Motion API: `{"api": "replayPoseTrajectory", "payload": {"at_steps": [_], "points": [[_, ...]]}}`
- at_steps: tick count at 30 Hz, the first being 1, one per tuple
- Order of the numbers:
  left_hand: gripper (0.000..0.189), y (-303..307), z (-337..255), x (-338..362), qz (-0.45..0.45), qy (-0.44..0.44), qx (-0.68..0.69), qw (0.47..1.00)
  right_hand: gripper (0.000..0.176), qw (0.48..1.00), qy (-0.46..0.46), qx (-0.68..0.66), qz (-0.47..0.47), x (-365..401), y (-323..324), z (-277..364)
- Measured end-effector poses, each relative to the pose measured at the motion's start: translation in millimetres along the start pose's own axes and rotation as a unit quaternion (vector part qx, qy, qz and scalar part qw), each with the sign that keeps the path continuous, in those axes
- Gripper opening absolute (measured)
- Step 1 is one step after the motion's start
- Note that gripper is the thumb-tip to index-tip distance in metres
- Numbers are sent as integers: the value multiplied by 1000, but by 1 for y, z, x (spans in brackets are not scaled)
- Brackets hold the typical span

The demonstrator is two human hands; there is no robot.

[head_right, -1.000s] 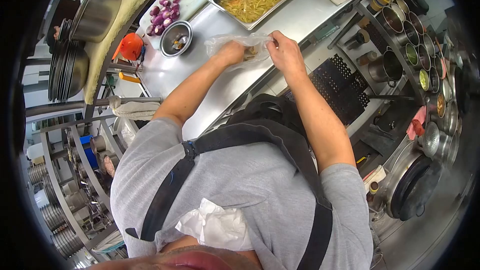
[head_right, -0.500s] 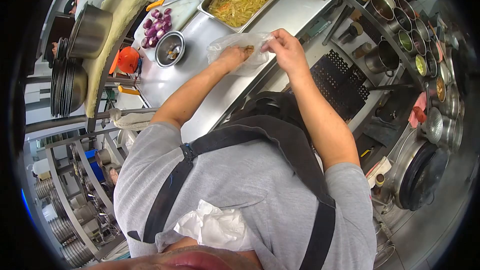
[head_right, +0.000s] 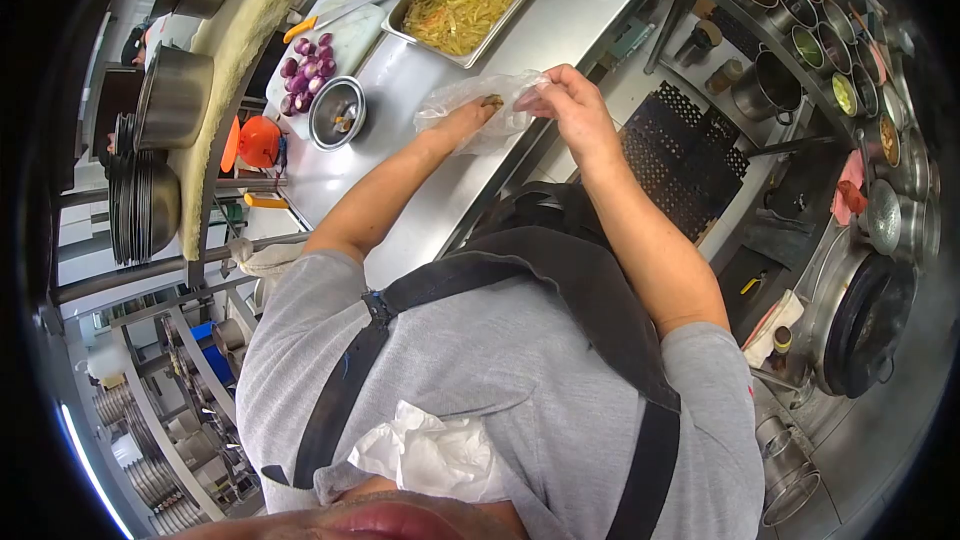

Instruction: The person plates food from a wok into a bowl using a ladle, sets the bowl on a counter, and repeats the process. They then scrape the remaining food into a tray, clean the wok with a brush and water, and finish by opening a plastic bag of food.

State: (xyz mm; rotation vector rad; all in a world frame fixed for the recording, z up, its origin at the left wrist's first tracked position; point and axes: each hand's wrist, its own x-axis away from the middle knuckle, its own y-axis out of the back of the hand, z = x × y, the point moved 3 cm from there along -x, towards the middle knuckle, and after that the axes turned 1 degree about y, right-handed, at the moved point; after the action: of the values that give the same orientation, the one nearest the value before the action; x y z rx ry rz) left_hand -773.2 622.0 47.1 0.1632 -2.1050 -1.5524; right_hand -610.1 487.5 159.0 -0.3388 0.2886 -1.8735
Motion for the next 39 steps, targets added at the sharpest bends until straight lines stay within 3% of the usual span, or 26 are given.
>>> {"api": "replayPoseTrajectory", "payload": {"at_steps": [4, 8, 10, 14, 16, 22, 24, 26, 27, 32, 36, 39], "points": [[30, 12, 1, 5, 30, 4, 42, 999, 10, 998, -24, -61, 17, 1, -4, -1], [27, 46, -14, 16, 47, 60, 132, 988, 9, 1000, -4, -5, -2, 1, -1, -2], [25, 81, -39, 25, -94, 20, 139, 986, 12, 998, 12, -5, -54, 5, 1, 9], [24, 103, -63, 9, -173, -69, 106, 977, 9, 996, 22, -14, -85, 19, 18, 38], [22, 114, -84, 1, -213, -95, 193, 953, 6, 988, 67, -4, -136, 32, 33, 55], [18, 133, -147, -35, -111, -76, 392, 910, 4, 958, 158, -29, -237, 82, 110, 73], [14, 135, -169, -58, -119, -140, 414, 892, 5, 945, 155, -11, -289, 110, 132, 79], [11, 151, -201, -70, 13, -65, 544, 836, 4, 932, 165, -17, -323, 142, 151, 89], [12, 151, -211, -84, 33, -76, 562, 823, 4, 919, 172, -11, -354, 160, 160, 97], [19, 160, -282, -146, 75, -124, 563, 814, 7, 860, 274, 12, -429, 261, 204, 159], [30, 159, -357, -198, 75, -175, 410, 892, 10, 788, 361, 55, -496, 350, 226, 203], [26, 144, -419, -231, 105, -188, 404, 889, 12, 741, 386, 45, -547, 393, 233, 212]]}}
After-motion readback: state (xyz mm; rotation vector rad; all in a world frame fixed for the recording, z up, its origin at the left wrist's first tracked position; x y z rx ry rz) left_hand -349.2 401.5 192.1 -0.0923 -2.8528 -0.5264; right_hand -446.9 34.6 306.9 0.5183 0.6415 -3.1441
